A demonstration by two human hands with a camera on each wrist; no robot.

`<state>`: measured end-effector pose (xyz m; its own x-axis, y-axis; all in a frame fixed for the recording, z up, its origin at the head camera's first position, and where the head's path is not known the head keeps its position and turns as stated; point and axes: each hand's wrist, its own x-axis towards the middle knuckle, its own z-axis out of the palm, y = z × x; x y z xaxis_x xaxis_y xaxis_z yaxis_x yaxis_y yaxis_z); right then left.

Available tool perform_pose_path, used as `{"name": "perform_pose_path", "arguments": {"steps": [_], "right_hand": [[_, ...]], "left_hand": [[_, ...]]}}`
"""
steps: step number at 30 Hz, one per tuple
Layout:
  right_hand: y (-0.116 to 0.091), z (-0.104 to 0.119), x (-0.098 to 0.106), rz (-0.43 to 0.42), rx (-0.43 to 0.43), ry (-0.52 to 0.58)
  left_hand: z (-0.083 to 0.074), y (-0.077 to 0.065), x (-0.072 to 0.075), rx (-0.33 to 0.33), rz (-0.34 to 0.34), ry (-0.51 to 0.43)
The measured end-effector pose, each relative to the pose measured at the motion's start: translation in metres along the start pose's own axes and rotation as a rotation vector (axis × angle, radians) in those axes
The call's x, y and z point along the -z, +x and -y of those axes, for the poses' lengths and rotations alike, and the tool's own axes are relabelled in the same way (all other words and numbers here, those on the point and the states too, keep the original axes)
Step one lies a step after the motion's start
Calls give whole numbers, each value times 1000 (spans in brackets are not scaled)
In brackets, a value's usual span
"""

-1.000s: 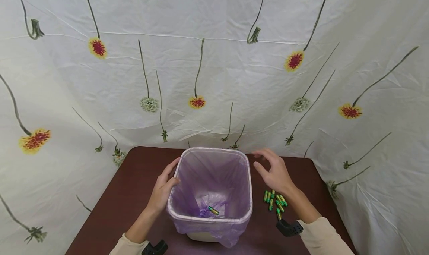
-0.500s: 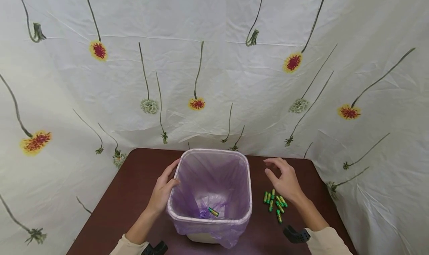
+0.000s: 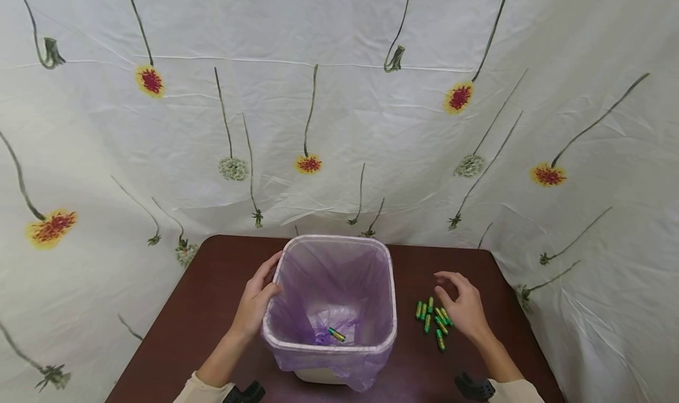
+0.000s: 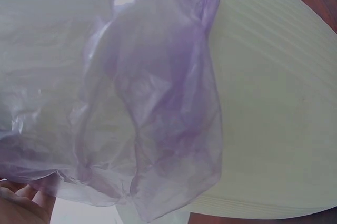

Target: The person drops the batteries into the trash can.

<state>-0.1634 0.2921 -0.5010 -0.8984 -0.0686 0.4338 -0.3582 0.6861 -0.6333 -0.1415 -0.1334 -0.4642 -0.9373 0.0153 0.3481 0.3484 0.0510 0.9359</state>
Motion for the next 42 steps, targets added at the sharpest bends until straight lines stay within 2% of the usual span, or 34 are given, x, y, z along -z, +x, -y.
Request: {"name": "perform_pose_path", "arguments": {"steps": [6,14,17,21,23,28,33,36,42], "right_hand": [[-23,-23,-13,-14,-79,0],[-57,-50,-39,6,-301,-29],[-71,-60,-51,-16,-371,-41],[-91,-72,-69,-95,-438,-57],[-100,-78,-79,-141,-436,-88],[-111,-86,-99,-218,-362,-198],[-111,-86,-102,-168,-365,-290],[-110,-84,-102,-142,-384,-305],[-112,-82,-101,-184,-404,-284]], "left_hand": [[1,-1,2,5,-4,-4],[3,-2,1,2,13,-34],[3,-2,0,5,5,-42],[2,-4,-1,11,-2,-50],[2,-4,-2,11,-6,-50],[3,-4,-1,5,-9,-48],[3,-3,-2,18,-15,-58],[3,-3,-2,16,-18,-53],[4,-3,-2,5,-11,-58]]}}
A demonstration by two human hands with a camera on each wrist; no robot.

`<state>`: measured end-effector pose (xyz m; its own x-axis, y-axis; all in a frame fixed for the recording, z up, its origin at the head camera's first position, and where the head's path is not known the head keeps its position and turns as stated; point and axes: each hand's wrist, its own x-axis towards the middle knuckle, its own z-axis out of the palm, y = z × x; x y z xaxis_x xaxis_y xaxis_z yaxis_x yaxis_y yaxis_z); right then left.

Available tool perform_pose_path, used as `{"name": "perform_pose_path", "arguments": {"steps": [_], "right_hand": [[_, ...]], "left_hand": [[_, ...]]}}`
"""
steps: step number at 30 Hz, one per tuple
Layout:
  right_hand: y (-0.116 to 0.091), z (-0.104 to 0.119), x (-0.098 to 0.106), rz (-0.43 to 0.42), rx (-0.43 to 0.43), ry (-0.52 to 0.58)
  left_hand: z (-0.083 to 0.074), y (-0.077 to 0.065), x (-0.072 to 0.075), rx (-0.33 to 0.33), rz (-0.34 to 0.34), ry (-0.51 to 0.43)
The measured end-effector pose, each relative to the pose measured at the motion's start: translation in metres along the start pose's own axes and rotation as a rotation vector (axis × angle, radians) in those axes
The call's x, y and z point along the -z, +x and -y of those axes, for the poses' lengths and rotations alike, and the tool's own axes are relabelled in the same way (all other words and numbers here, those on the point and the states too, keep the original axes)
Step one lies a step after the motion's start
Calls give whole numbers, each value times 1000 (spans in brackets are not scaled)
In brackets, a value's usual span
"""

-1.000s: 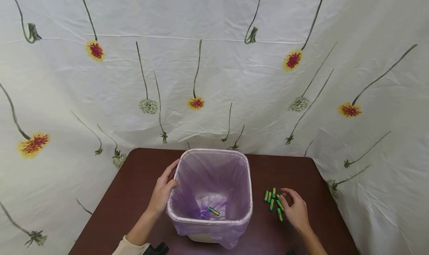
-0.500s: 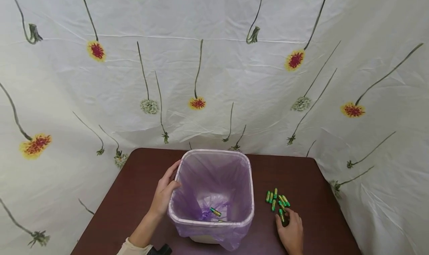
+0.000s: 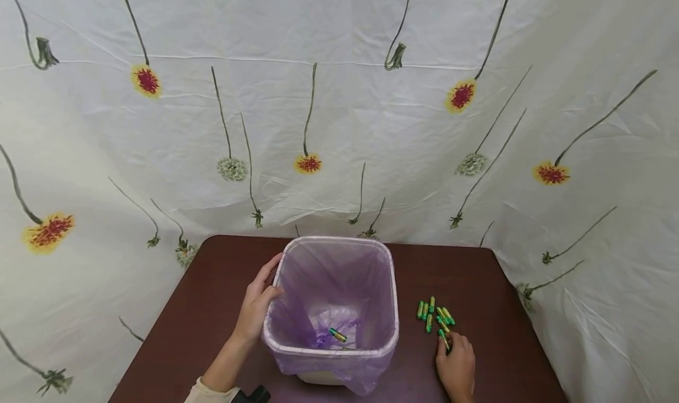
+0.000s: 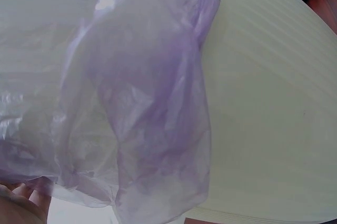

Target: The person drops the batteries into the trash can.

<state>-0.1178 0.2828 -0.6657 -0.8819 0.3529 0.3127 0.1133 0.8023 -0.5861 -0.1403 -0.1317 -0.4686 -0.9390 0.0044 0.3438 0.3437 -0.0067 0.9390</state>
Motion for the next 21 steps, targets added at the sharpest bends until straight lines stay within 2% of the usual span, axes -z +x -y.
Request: {"name": "perform_pose_path", "arguments": {"steps": [6,12,17,21], "right_hand": [[1,1,2,-71,18,63],[4,3,6,-77,52,148],[6,4,13,-57,69,161],[12,6,20,-83,97,148]], "left_hand": [[1,0,0,-2,-2,4],[-1,2,2,-2,-4,17],[-1,3,2,-3,-5,16],[0,3,1,-5,8,7]]}}
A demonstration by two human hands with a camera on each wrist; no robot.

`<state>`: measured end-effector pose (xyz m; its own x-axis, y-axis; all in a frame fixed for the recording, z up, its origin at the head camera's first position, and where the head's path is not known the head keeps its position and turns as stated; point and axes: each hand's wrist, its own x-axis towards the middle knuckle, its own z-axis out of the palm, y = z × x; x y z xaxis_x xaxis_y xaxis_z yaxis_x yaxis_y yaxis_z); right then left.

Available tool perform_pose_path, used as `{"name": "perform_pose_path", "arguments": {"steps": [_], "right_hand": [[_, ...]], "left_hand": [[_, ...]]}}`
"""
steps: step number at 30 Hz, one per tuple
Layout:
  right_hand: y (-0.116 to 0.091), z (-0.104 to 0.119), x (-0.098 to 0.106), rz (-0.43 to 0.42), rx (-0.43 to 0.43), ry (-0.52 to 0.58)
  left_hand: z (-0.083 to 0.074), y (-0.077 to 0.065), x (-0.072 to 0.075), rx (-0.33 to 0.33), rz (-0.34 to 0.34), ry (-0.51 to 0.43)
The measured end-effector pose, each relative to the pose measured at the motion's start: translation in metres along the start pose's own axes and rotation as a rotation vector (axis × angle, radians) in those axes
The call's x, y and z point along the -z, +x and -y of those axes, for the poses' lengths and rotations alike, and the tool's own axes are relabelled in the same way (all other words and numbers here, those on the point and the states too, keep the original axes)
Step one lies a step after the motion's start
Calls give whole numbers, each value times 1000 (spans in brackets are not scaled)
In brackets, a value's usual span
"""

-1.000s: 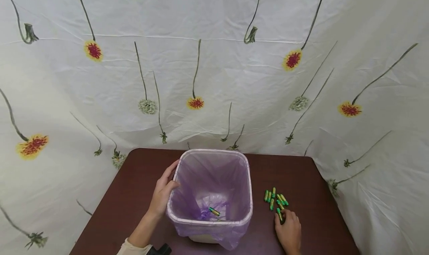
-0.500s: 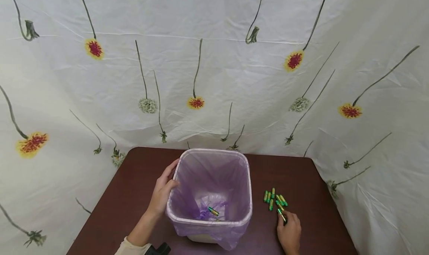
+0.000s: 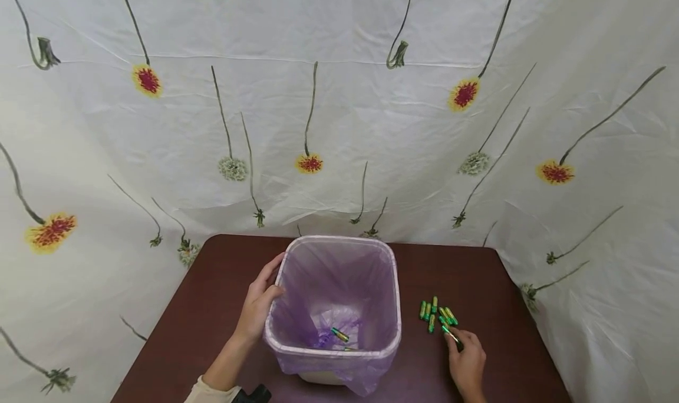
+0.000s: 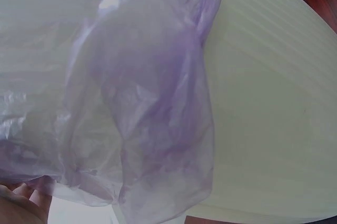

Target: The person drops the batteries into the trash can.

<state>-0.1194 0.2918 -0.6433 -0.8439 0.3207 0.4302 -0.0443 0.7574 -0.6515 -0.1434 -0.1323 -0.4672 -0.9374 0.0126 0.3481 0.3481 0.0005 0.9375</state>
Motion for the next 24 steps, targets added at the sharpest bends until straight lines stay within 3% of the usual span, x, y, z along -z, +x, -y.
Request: {"name": "perform_pose_path", "arguments": {"steps": [14,24], "right_hand": [[30,22,15,-49,194,9],[51,46,26,-28,255,88]], "left_hand": [[1,-1,1,-7,-3,18],[0,-2,0,13,-9,17]]}}
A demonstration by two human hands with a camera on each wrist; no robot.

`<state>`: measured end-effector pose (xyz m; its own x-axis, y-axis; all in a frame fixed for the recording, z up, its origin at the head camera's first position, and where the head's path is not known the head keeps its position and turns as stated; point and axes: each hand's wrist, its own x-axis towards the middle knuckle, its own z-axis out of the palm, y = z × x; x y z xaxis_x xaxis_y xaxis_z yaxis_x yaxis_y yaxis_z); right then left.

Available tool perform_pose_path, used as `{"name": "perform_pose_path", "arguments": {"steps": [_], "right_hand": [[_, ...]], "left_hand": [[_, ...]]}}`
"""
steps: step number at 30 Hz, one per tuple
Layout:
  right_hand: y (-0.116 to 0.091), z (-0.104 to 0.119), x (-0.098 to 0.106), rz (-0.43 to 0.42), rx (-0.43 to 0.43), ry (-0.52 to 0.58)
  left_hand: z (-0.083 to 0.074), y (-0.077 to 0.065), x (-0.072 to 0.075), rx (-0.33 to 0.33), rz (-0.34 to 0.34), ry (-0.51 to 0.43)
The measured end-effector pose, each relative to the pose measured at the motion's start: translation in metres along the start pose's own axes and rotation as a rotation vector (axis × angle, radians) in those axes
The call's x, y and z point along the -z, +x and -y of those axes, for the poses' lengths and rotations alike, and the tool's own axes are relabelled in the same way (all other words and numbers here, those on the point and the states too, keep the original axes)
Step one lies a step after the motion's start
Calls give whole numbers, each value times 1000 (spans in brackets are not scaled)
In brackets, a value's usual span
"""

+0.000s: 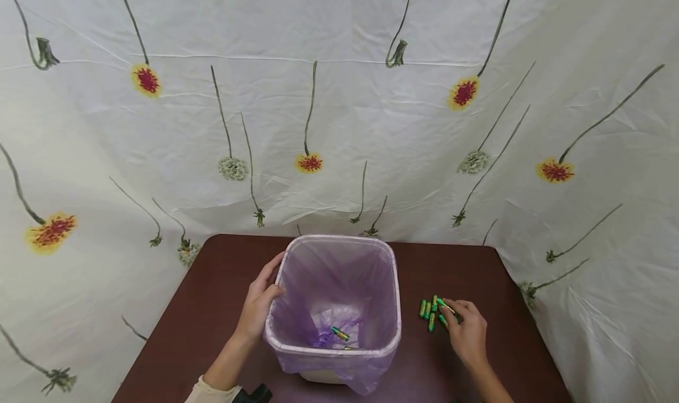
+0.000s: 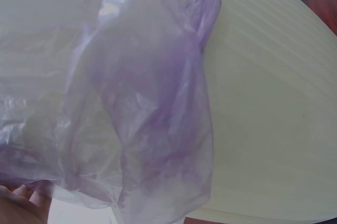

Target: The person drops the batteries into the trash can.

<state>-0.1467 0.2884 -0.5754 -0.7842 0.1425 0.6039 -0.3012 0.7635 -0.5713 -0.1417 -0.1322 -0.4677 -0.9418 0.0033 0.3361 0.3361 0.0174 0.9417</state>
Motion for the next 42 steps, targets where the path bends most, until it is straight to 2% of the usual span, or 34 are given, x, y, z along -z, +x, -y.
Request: {"name": "perform_pose_path", "arguments": {"steps": [14,22,28,31,36,42], "right_hand": [[54,43,8,69,117,92],[80,78,13,94,145,145],[97,101,16,119,206,202],[104,113,17,168,225,219],[116,138,17,295,240,256],[128,166,12,440,310,296]], "left_hand": [[-2,0,0,3,4,1],[-2,-1,1,5,-1,0],[0,-1,1,10,8,1],[1,-2,1,16,7,1],[2,-3,1,5,1,-3],[1,0,1,-4,11,-14]]}}
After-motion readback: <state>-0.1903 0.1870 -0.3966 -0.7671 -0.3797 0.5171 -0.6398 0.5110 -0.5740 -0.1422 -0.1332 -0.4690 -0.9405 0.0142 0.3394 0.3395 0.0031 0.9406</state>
